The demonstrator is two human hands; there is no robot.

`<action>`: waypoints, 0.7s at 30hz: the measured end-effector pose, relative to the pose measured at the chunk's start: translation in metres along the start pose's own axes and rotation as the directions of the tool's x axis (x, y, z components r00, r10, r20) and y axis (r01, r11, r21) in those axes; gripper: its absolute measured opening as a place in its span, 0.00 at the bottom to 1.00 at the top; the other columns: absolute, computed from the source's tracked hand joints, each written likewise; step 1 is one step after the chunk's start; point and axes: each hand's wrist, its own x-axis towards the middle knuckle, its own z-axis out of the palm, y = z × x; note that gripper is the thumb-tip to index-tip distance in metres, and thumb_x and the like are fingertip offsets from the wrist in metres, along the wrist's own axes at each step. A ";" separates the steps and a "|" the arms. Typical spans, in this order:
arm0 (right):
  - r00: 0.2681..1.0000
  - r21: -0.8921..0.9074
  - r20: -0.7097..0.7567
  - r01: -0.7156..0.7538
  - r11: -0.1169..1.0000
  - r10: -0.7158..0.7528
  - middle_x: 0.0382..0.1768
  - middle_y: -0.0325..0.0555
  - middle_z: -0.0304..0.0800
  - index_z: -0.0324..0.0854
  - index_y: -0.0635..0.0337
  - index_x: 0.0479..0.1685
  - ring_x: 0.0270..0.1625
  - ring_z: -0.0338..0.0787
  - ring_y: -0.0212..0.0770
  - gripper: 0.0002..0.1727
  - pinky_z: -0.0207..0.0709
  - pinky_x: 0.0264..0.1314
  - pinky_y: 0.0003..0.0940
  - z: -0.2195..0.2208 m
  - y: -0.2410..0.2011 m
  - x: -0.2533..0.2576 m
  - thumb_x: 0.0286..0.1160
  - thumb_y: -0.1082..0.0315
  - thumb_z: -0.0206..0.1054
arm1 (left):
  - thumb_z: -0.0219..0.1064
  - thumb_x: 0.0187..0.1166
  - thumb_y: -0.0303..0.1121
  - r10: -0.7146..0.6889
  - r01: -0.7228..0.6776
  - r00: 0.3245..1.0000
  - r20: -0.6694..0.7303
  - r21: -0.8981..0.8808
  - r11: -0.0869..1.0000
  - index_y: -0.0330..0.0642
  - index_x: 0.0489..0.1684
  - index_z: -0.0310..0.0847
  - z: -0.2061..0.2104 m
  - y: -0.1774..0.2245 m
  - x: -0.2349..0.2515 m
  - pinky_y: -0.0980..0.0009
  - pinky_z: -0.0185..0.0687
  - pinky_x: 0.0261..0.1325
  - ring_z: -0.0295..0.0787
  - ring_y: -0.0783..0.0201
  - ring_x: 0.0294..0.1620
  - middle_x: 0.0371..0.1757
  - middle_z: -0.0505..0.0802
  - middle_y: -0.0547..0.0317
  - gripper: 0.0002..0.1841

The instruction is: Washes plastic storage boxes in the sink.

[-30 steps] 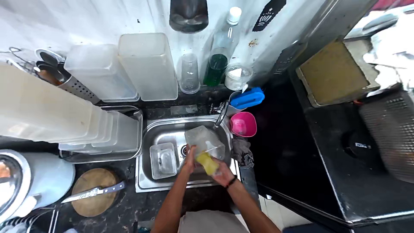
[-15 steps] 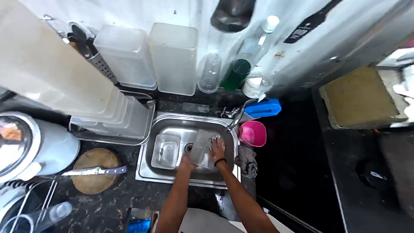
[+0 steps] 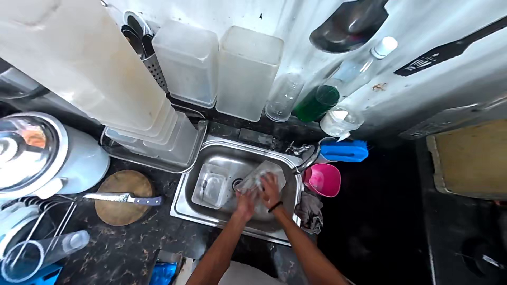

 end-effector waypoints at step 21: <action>0.976 -0.088 -0.007 -0.216 0.972 0.216 0.83 0.64 0.71 0.79 0.61 0.77 0.88 0.64 0.66 0.26 0.58 0.89 0.60 -0.037 0.030 0.011 0.81 0.64 0.63 | 0.43 0.87 0.24 -0.119 0.012 0.942 0.313 0.323 0.946 0.35 0.78 0.65 -0.059 0.002 0.000 0.59 0.81 0.67 0.86 0.59 0.60 0.64 0.88 0.48 0.22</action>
